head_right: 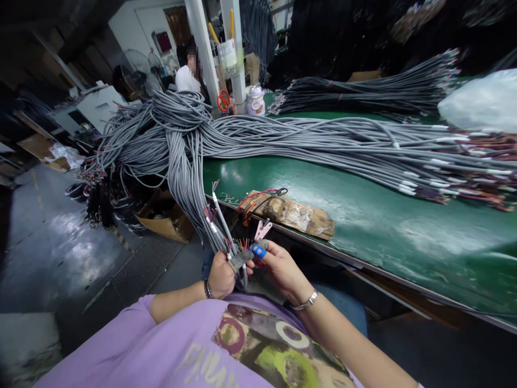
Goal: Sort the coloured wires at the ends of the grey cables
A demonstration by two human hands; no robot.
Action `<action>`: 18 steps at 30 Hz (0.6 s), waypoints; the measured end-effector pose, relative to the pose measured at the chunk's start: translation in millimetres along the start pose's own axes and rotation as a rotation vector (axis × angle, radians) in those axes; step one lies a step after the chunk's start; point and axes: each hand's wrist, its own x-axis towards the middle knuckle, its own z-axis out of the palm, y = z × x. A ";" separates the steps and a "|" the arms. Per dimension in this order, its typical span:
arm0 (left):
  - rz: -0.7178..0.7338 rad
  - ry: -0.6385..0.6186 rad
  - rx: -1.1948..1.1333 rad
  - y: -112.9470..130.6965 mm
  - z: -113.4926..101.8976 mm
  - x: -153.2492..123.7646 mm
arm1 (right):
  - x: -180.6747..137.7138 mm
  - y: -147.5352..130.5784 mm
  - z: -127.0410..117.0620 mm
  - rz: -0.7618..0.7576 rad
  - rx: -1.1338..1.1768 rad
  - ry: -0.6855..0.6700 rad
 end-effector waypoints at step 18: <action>-0.085 -0.175 -0.040 11.0 -13.0 2.3 | 9.3 -3.8 -16.5 0.150 0.116 0.045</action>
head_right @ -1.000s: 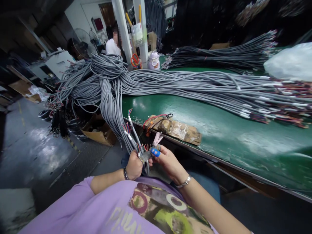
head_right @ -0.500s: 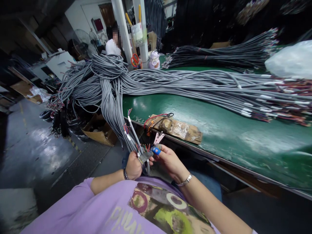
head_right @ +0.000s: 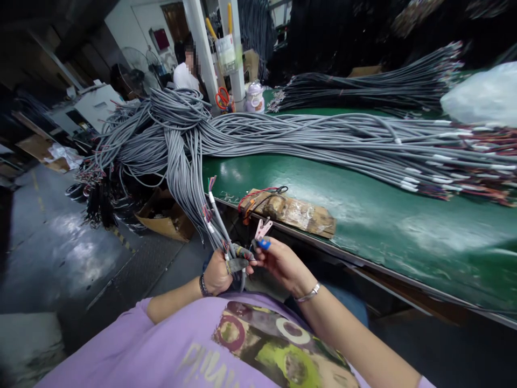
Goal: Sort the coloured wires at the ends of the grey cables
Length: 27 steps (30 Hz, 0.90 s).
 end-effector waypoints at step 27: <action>0.037 0.007 0.025 -2.4 11.5 13.8 | 16.2 -9.0 -6.2 -0.073 0.086 0.045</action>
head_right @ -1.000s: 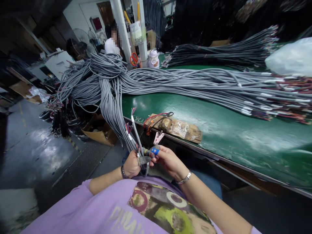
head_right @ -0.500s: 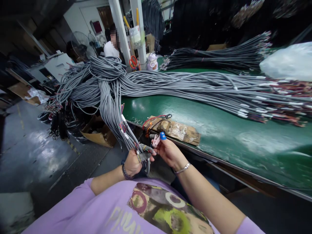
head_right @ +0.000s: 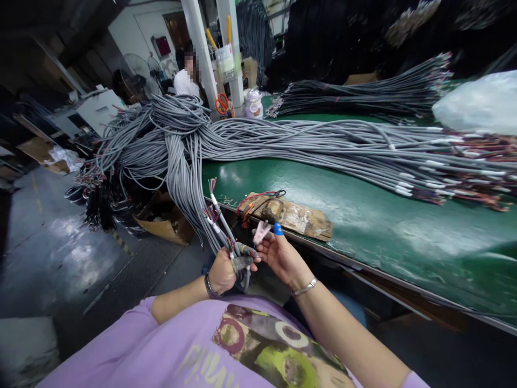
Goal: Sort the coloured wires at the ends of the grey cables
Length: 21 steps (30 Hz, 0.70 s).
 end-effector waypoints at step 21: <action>-0.034 -0.377 0.278 -32.1 -16.7 -34.9 | -65.7 7.4 14.3 -0.511 -0.947 -0.011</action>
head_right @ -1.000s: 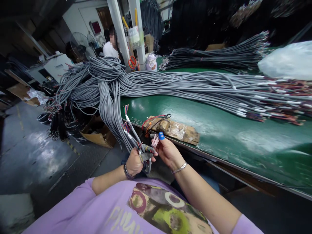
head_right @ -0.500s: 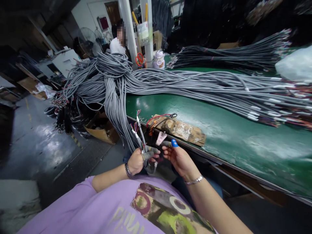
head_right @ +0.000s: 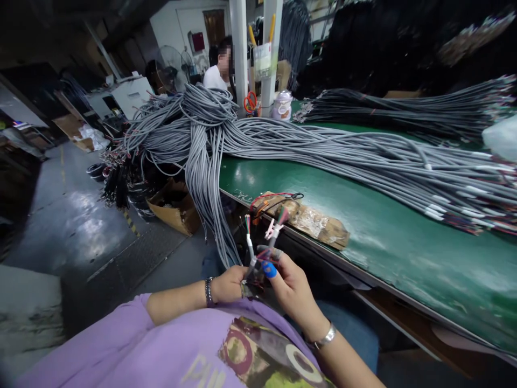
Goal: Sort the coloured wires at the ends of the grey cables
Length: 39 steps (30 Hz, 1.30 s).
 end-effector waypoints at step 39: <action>0.048 -0.018 -0.021 14.0 -7.8 9.3 | 17.7 -27.3 9.9 -0.067 -0.209 0.031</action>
